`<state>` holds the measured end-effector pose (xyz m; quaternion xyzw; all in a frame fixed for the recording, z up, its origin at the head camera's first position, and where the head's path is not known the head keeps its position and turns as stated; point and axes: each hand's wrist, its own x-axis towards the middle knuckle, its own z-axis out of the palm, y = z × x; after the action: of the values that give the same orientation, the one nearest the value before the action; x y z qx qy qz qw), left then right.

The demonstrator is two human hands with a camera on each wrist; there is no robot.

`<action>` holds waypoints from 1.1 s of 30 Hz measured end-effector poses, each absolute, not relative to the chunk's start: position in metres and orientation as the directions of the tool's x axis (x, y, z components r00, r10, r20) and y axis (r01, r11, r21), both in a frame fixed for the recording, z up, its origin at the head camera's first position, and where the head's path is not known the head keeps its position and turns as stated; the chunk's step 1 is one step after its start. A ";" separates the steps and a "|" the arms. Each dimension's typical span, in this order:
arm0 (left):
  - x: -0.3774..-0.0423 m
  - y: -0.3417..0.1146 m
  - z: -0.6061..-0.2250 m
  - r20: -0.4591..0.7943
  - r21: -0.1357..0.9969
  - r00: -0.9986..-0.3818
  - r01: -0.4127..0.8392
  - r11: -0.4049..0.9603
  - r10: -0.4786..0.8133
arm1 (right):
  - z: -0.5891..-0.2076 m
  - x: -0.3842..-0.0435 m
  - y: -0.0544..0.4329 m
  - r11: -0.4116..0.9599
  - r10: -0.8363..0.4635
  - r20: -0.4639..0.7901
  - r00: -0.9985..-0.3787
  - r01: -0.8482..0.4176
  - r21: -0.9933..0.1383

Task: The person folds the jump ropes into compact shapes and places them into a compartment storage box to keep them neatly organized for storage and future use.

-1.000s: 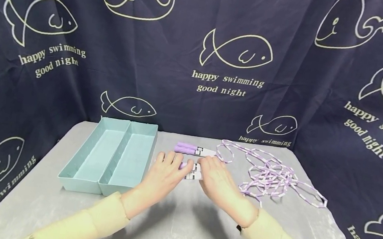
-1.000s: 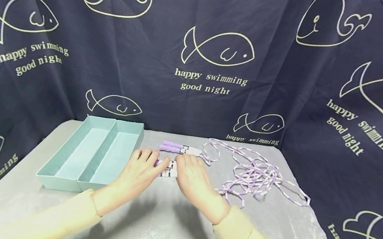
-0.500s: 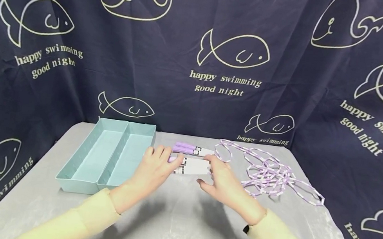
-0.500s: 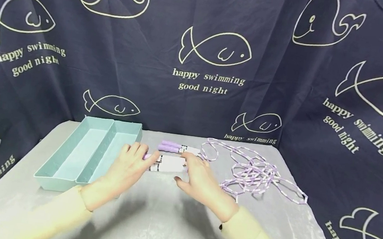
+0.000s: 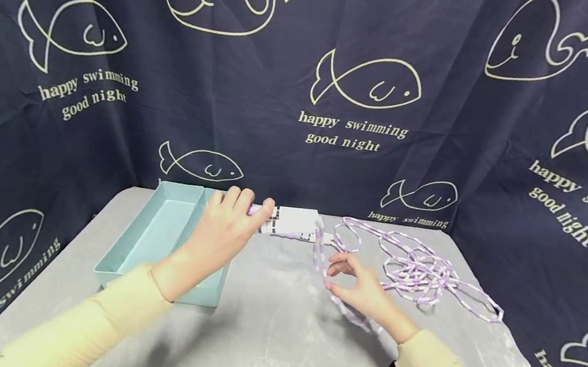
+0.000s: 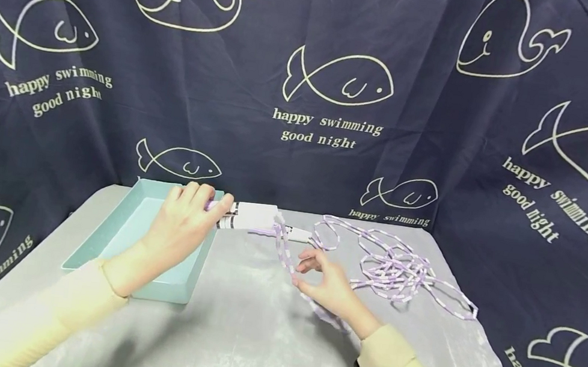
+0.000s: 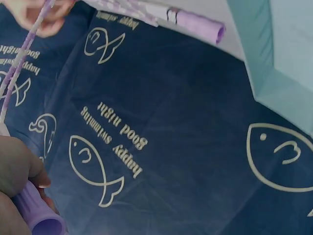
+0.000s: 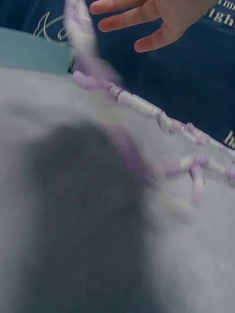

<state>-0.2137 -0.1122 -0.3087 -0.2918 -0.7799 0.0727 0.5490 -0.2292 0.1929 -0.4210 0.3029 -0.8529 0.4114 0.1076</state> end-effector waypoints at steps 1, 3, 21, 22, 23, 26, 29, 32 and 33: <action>-0.214 -0.113 -0.305 0.816 -0.434 -0.221 0.377 0.819 0.534 | -0.425 -0.230 0.193 0.481 -0.447 0.431 -0.784 -0.617 -0.623; -0.215 -0.114 -0.298 0.819 -0.429 -0.217 0.383 0.818 0.532 | -0.434 -0.230 0.192 0.486 -0.482 0.427 -0.765 -0.639 -0.597; -0.219 -0.122 -0.253 0.872 -0.381 -0.182 0.334 0.862 0.455 | -0.450 -0.236 0.178 0.697 -0.438 0.620 -0.652 -0.681 -0.224; -0.220 -0.124 -0.253 0.874 -0.380 -0.181 0.327 0.865 0.452 | -0.450 -0.237 0.181 0.711 -0.443 0.636 -0.632 -0.680 -0.180; -0.220 -0.126 -0.252 0.875 -0.379 -0.181 0.321 0.868 0.449 | -0.449 -0.238 0.183 0.717 -0.454 0.650 -0.609 -0.683 -0.140; -0.222 -0.131 -0.251 0.873 -0.377 -0.199 0.300 0.876 0.444 | -0.449 -0.240 0.190 0.706 -0.514 0.656 -0.552 -0.707 -0.042; -0.224 -0.134 -0.251 0.867 -0.379 -0.224 0.285 0.880 0.446 | -0.447 -0.242 0.196 0.713 -0.558 0.639 -0.530 -0.700 0.042; -0.226 -0.136 -0.254 0.859 -0.381 -0.244 0.281 0.881 0.449 | -0.439 -0.241 0.201 0.723 -0.587 0.610 -0.532 -0.683 0.100; -0.226 -0.137 -0.255 0.858 -0.380 -0.250 0.280 0.881 0.450 | -0.435 -0.241 0.202 0.725 -0.597 0.601 -0.531 -0.678 0.121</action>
<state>-0.2264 -0.1370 -0.2549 -0.2319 -0.7870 0.0746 0.5669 -0.2406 0.2020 -0.4354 0.3654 -0.8727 0.0638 0.3174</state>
